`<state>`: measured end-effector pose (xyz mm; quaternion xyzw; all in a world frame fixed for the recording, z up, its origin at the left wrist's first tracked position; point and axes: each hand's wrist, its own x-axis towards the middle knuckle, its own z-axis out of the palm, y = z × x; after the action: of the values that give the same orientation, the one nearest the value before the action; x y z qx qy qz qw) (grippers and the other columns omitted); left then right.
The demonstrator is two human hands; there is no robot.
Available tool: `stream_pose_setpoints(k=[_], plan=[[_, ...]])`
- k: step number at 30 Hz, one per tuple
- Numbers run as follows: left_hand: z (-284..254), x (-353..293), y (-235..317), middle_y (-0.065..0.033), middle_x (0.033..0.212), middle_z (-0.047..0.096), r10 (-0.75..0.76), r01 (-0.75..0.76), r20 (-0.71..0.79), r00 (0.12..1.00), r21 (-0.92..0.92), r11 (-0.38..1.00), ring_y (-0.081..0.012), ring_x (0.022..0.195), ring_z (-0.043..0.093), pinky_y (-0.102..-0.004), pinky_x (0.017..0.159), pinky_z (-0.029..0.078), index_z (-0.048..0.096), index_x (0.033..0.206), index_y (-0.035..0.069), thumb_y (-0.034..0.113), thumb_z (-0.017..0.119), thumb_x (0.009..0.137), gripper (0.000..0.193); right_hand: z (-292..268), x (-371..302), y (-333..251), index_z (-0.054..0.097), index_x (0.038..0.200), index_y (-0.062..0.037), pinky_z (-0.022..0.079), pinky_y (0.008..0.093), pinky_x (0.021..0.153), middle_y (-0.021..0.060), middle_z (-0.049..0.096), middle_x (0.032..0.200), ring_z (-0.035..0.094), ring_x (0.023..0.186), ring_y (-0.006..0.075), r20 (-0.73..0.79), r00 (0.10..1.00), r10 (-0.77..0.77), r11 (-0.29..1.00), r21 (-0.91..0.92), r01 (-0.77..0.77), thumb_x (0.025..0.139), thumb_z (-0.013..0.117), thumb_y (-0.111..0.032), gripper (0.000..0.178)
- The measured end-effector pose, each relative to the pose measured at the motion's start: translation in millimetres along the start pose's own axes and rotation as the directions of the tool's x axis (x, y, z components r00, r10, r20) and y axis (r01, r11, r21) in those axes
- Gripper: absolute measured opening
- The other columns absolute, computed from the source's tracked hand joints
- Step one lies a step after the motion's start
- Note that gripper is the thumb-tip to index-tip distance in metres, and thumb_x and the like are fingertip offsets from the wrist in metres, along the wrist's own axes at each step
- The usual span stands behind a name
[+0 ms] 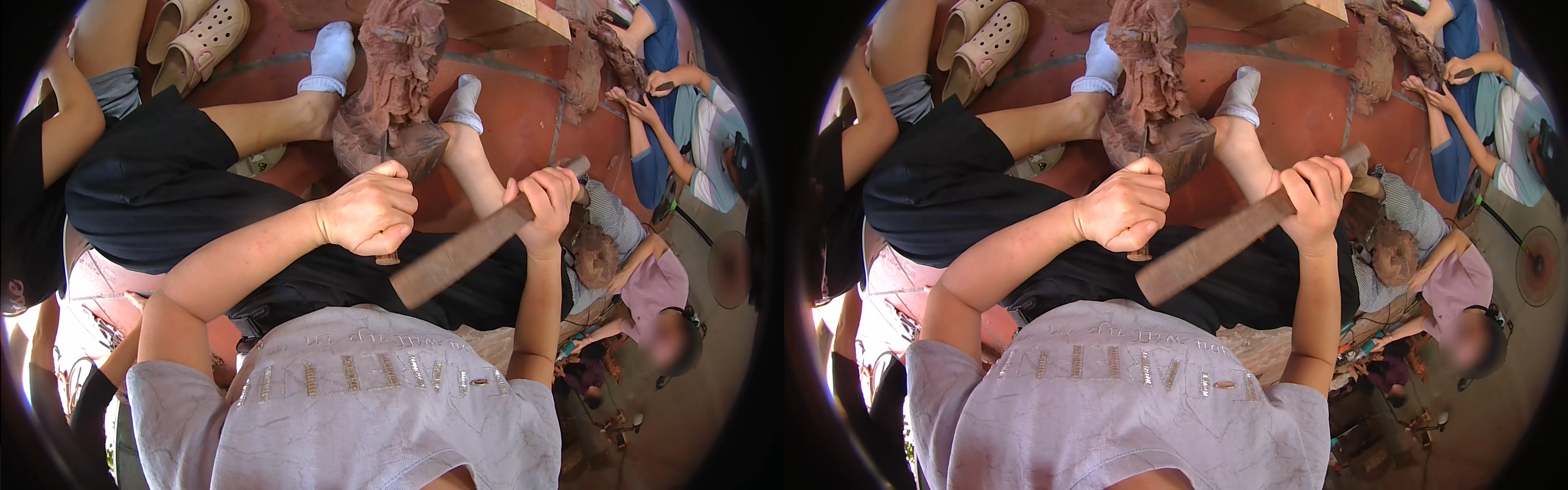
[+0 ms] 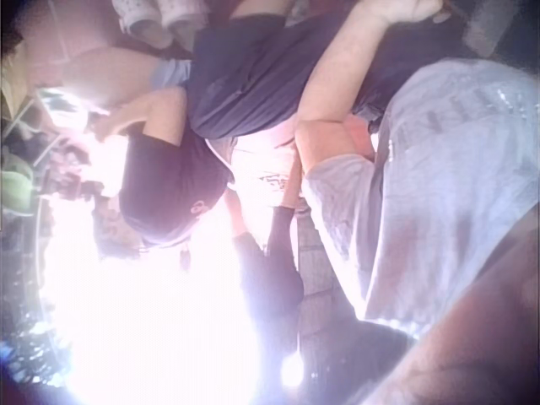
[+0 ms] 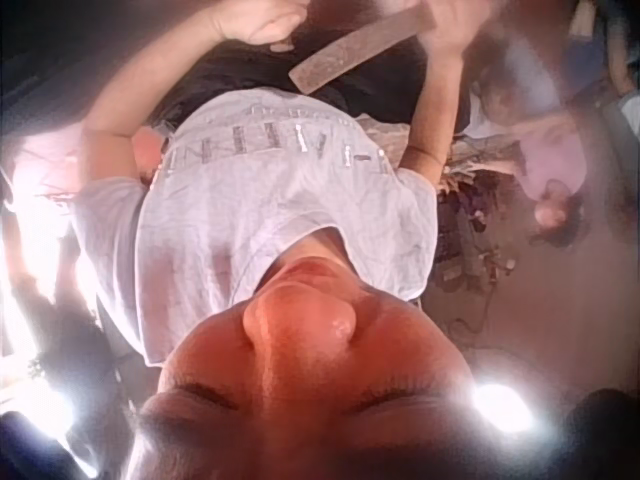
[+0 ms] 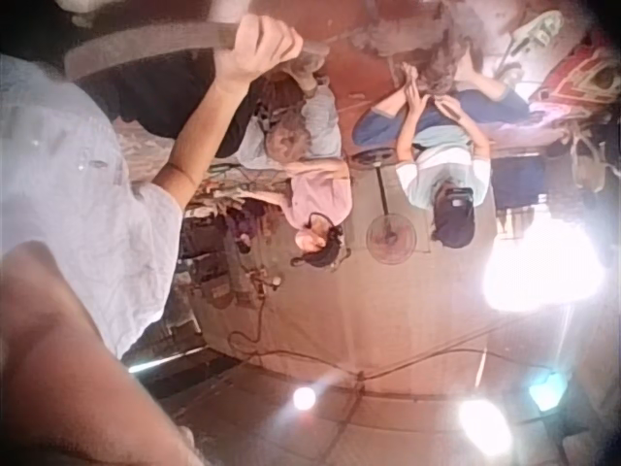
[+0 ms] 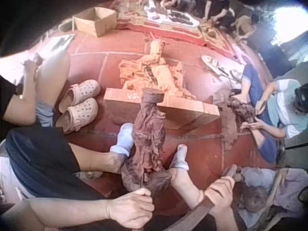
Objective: The person carves a wooden piece using a chisel and mallet. They repeatedly strike the chisel to shape the wood, occasionally adjusting the tool and the workpiece. The task continues throughout the clip with consistent hand-tool coordination.
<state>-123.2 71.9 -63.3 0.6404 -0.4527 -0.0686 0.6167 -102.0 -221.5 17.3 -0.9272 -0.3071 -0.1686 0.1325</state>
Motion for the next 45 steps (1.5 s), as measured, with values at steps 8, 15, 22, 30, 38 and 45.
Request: stream_pose_setpoints(k=[8,15,22,30,38,45], plan=[[9.3,11.0,33.1,-0.0061,0.066,0.045,-0.200,0.210,-0.099,0.975,0.099,0.973,-0.0261,0.063,0.048,-0.0389,0.071,0.041,0.049,0.060,0.010,0.019,0.053,0.086,0.028,0.8,-6.7,3.8,0.061,0.083,-0.0103,0.047,0.0435,0.086,0.0048,0.060,0.085,0.061,0.081,0.0258,-0.024,0.998,0.064,0.996,0.058,-0.063,0.064,0.081,-0.006,0.028],[10.0,15.3,19.4,-0.0054,0.065,0.041,-0.037,0.034,-0.082,0.996,-0.042,0.999,-0.0263,0.061,0.044,-0.0394,0.073,0.040,0.049,0.059,0.010,0.020,0.053,0.087,0.029,1.9,2.1,4.5,0.059,0.084,-0.0097,0.049,0.0434,0.083,0.0063,0.059,0.086,0.060,0.080,0.0266,-0.103,0.992,0.079,0.990,0.124,-0.066,0.064,0.080,-0.004,0.029],[4.3,15.6,16.0,-0.0052,0.065,0.040,-0.013,0.006,-0.100,0.995,-0.066,0.998,-0.0259,0.060,0.042,-0.0402,0.076,0.039,0.048,0.059,0.010,0.018,0.051,0.088,0.030,-0.3,6.2,-0.3,0.059,0.084,-0.0089,0.049,0.0438,0.083,0.0069,0.059,0.085,0.060,0.079,0.0266,-0.084,0.993,0.078,0.987,0.147,-0.065,0.065,0.080,-0.004,0.029],[-9.7,11.5,11.5,-0.0045,0.065,0.046,-0.050,0.024,-0.177,0.983,-0.144,0.989,-0.0249,0.061,0.046,-0.0412,0.081,0.038,0.048,0.060,0.011,0.023,0.041,0.095,0.038,-8.4,29.3,-11.0,0.058,0.085,-0.0089,0.050,0.0436,0.080,0.0069,0.058,0.082,0.060,0.075,0.0263,-0.079,0.995,0.065,0.986,0.162,-0.051,0.066,0.080,-0.005,0.029],[-24.7,5.0,5.5,-0.0057,0.067,0.048,-0.079,0.027,-0.169,0.982,-0.293,0.956,-0.0264,0.065,0.048,-0.0418,0.085,0.039,0.053,0.063,0.009,0.017,0.048,0.088,0.027,-17.5,41.4,-14.0,0.057,0.087,-0.0087,0.050,0.0470,0.085,0.0076,0.060,0.083,0.062,0.078,0.0274,-0.032,0.999,0.002,0.987,0.162,0.003,0.070,0.080,-0.004,0.029],[-20.9,1.9,1.2,-0.0055,0.066,0.048,-0.068,0.021,-0.176,0.982,-0.256,0.967,-0.0267,0.064,0.048,-0.0424,0.085,0.039,0.052,0.062,0.009,0.018,0.048,0.089,0.028,-10.5,36.4,-13.4,0.062,0.083,-0.0086,0.046,0.0429,0.084,0.0064,0.060,0.082,0.061,0.075,0.0268,0.034,0.998,0.045,0.999,0.028,-0.046,0.063,0.077,-0.003,0.025]])
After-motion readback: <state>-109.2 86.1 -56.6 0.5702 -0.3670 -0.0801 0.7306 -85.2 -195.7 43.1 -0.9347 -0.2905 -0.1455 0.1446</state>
